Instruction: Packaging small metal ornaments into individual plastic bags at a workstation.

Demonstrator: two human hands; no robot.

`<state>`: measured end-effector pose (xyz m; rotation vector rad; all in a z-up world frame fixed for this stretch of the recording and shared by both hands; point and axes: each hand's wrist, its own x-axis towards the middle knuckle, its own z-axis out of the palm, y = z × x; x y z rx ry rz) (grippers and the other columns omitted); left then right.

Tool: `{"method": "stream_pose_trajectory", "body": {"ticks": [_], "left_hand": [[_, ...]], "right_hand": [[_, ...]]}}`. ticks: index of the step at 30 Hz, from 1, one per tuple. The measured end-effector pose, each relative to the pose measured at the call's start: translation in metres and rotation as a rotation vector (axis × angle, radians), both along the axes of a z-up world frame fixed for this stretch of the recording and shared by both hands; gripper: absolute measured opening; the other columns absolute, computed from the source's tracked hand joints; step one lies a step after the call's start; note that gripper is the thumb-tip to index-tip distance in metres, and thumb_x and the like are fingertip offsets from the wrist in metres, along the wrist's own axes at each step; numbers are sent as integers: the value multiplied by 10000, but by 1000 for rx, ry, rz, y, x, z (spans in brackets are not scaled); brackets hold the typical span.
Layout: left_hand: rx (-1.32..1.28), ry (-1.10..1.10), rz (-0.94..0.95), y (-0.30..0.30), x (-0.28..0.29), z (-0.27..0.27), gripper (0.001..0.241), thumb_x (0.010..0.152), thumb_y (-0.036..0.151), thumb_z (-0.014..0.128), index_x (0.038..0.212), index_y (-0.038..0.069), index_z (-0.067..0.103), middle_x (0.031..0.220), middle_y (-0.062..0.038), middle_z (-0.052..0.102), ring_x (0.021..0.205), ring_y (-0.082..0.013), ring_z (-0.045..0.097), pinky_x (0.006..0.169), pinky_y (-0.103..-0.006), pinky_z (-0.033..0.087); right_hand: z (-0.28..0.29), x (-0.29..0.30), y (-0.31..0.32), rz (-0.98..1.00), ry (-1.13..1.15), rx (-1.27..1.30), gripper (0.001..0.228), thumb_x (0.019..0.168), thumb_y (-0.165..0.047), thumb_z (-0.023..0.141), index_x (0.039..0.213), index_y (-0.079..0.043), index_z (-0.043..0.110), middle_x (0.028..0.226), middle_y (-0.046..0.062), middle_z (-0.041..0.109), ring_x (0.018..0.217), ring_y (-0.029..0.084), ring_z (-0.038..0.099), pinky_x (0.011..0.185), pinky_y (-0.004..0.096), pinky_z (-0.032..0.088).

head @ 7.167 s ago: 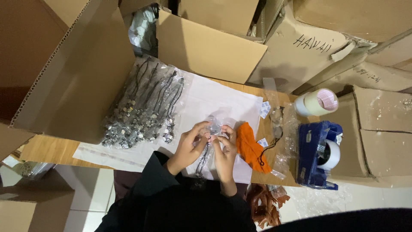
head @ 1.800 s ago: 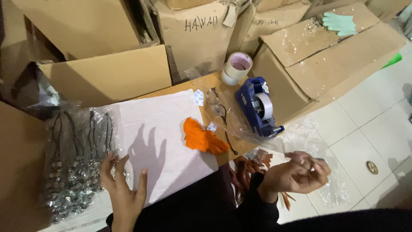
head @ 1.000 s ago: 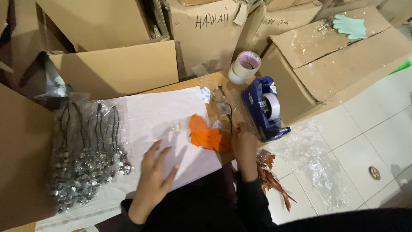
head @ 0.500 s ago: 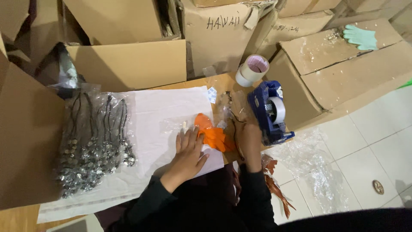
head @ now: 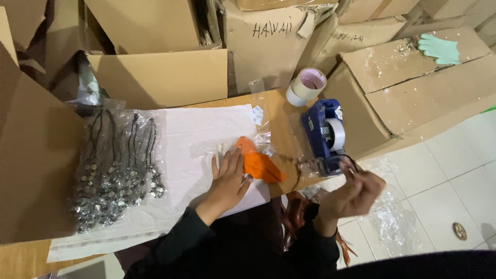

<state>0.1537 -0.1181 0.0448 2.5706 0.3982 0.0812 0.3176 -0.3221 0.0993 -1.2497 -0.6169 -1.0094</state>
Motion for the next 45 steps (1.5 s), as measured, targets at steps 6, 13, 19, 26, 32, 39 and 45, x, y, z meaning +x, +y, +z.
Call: {"method": "stream_pose_trajectory", "body": {"ticks": [6, 13, 19, 26, 32, 39, 45], "left_hand": [[-56, -67, -28, 7, 11, 3, 802, 993, 390, 575, 1561, -80, 261, 1674, -221, 212, 1523, -423, 144, 1158, -685, -122], [61, -184, -130, 25, 40, 3, 794, 1009, 406, 478, 1628, 30, 152, 1731, -81, 105, 1587, -334, 22, 1197, -604, -98], [-229, -337, -235, 21, 15, 28, 561, 957, 69, 435, 1512, 153, 407, 1714, -143, 93, 1586, -397, -13, 1248, -599, -68], [-1062, -652, -143, 17, -35, 35, 358, 1070, 259, 481, 1293, -8, 567, 989, -142, 597, 927, -243, 536, 844, -433, 449], [-1086, -779, 109, 19, -73, 75, 265, 1070, 177, 512, 1026, -25, 678, 514, -36, 438, 476, -103, 382, 474, -244, 343], [-1171, -898, 122, 19, -120, 138, 271, 1079, 174, 474, 1006, -44, 618, 537, -37, 383, 507, -104, 320, 485, -230, 326], [-1041, -975, 83, 39, -114, 186, 291, 1075, 196, 477, 971, -45, 603, 516, -34, 422, 498, -92, 353, 475, -228, 328]], "right_hand": [[8, -25, -4, 343, -145, 199, 221, 1044, -150, 504, 909, 14, 445, 908, 169, 424, 730, 402, 698, 644, 421, 680], [34, -69, 9, 684, 125, 207, 150, 1020, -129, 510, 881, -86, 472, 910, 52, 316, 561, 223, 457, 462, 321, 547], [20, -72, 46, 1239, 391, 165, 124, 1008, -72, 568, 891, -41, 543, 892, 54, 496, 602, 178, 601, 516, 263, 576], [-1, -60, 112, 1226, 606, 21, 106, 1056, -53, 497, 1054, 29, 566, 1005, 159, 628, 993, 370, 735, 842, 389, 616], [1, -42, 123, 961, 432, -734, 299, 1014, -181, 626, 1219, 25, 559, 1067, 163, 592, 1087, 350, 620, 944, 444, 508], [-63, -17, 116, 435, 102, -1602, 494, 843, -177, 725, 1286, 8, 610, 1124, 271, 612, 981, 498, 656, 836, 560, 554], [-13, -3, 103, 722, 294, -1414, 338, 919, -136, 617, 1232, -13, 648, 1028, 247, 680, 961, 511, 690, 798, 525, 568]]}}
